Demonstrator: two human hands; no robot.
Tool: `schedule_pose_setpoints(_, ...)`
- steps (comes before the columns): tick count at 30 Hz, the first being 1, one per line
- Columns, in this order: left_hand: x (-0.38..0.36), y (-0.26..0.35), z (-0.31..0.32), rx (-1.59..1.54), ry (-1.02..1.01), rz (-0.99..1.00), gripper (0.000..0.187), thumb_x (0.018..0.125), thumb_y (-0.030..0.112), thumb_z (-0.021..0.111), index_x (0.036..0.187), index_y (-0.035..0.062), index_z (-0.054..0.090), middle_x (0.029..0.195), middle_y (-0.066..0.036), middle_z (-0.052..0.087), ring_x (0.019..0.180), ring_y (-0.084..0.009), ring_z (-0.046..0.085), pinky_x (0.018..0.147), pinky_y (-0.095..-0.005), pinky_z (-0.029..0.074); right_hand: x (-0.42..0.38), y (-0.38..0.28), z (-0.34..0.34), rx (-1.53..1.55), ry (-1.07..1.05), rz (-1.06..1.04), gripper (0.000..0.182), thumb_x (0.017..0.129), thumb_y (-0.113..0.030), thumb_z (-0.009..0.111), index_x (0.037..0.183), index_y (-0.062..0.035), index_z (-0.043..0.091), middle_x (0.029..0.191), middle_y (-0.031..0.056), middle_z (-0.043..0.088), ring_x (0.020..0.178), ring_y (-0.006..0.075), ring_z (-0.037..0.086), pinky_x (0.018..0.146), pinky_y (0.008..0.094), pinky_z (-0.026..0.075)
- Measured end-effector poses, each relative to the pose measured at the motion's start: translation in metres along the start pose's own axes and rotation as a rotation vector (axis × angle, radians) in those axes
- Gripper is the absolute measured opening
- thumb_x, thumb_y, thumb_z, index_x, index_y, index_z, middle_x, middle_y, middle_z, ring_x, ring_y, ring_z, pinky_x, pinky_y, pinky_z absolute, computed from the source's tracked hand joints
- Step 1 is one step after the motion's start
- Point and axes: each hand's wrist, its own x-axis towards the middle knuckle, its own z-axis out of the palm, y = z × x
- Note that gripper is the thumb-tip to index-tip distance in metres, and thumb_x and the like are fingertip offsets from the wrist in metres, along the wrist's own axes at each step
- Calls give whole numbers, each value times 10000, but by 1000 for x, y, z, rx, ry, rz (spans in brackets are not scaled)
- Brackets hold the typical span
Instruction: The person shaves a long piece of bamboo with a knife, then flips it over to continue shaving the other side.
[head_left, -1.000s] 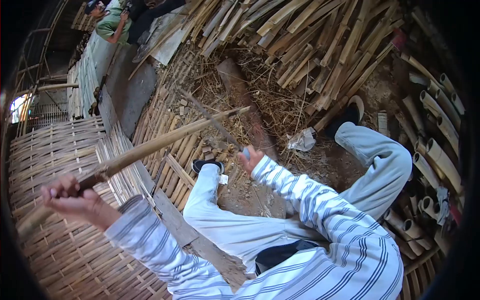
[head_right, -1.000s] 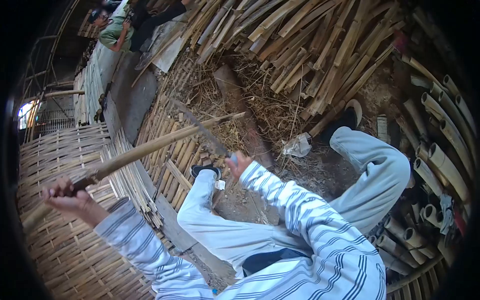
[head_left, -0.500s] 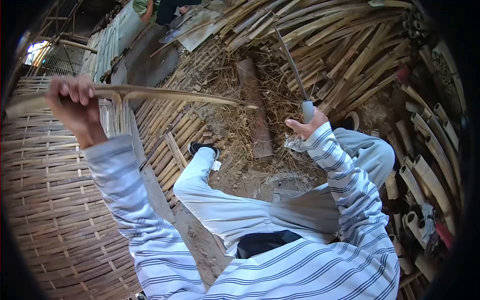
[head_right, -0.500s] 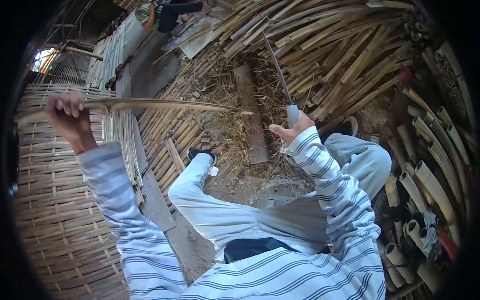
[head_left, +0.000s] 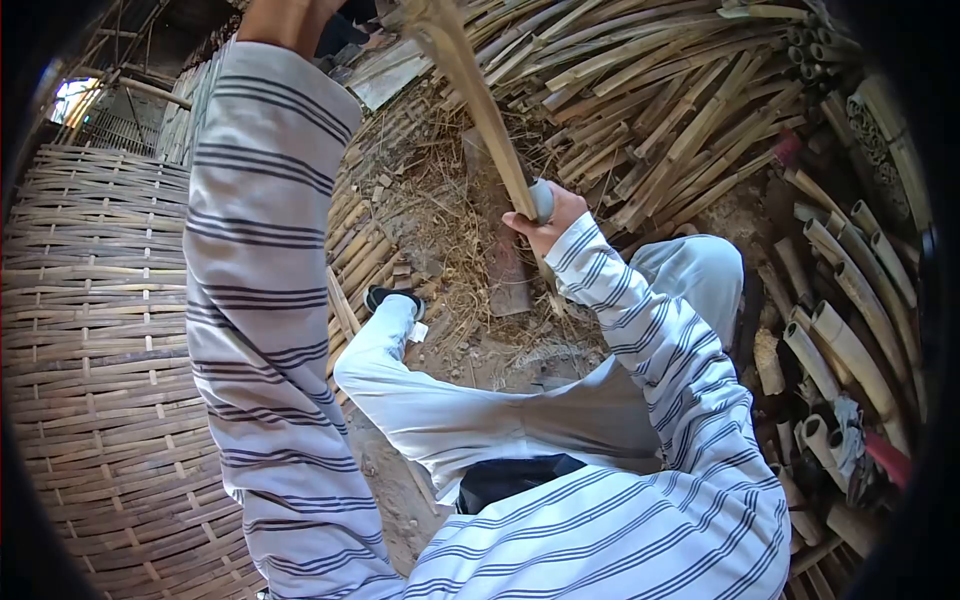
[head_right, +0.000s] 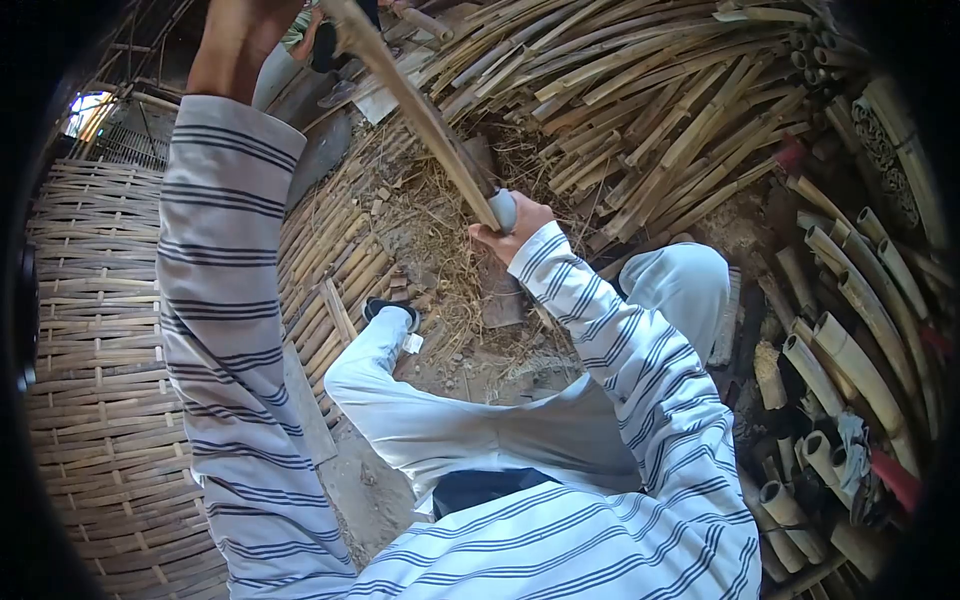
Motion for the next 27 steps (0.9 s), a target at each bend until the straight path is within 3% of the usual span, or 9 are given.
schedule_pose_setpoints(2,-11,-6,-3,230,-115,35,784,806,414,652,1323,-26,260,1164,-179,502,1059,-276,527,912,-372,426,5,3,2,30,113,1,365,692,-296,791,901,-68,598,779,60,641,726,182,615,695,324,520)
schedule_pose_setpoints(4,-49,-9,3,406,-62,103,794,783,434,673,1329,17,276,1254,-207,468,1111,-290,511,891,-401,445,18,0,-9,80,241,89,338,682,-250,802,871,-62,594,728,40,610,706,169,596,684,314,517)
schedule_pose_setpoints(6,-97,-51,-8,396,52,214,106,819,123,619,785,39,566,727,-46,618,606,-109,584,620,-252,489,34,9,-21,343,427,77,342,668,-173,813,903,-46,600,786,34,645,708,138,599,654,302,514)
schedule_pose_setpoints(13,-309,-167,-1,321,-634,-810,477,777,311,725,1100,4,557,979,-103,630,979,-200,604,790,-316,515,61,32,-85,937,567,205,235,780,-127,733,901,0,576,749,94,641,679,192,628,581,303,529)
schedule_pose_setpoints(16,-352,-198,14,379,-612,-665,766,755,354,736,1303,-20,353,1206,-170,522,1134,-278,517,879,-349,486,50,14,-89,1161,533,202,230,787,-172,733,880,-22,586,743,89,622,662,185,624,588,315,534)
schedule_pose_setpoints(17,-346,-206,14,314,-561,-776,970,733,403,736,1388,-3,145,1377,-189,343,1249,-347,388,975,-359,429,51,14,-90,1292,495,264,240,784,-182,737,882,-23,587,743,88,619,657,182,620,590,316,533)
schedule_pose_setpoints(20,-311,-224,14,-214,211,-797,913,751,344,718,1396,41,147,1422,-168,285,1281,-334,351,1045,-378,360,44,8,-78,1357,575,322,277,764,-205,752,884,-15,591,741,86,611,647,183,612,599,322,529)
schedule_pose_setpoints(23,-285,-205,-2,-554,395,-316,652,863,218,526,1422,151,199,1431,-178,295,1309,-339,324,1044,-509,331,36,-1,-63,1384,586,350,276,751,-212,762,862,-21,598,742,95,619,653,191,609,611,322,525)
schedule_pose_setpoints(27,-285,-205,-32,-556,415,-35,603,815,359,560,1362,173,387,1426,-157,342,1349,-329,262,1063,-520,287,32,-18,-47,1246,373,472,331,765,-333,732,832,-31,615,760,72,650,689,175,611,672,319,520)
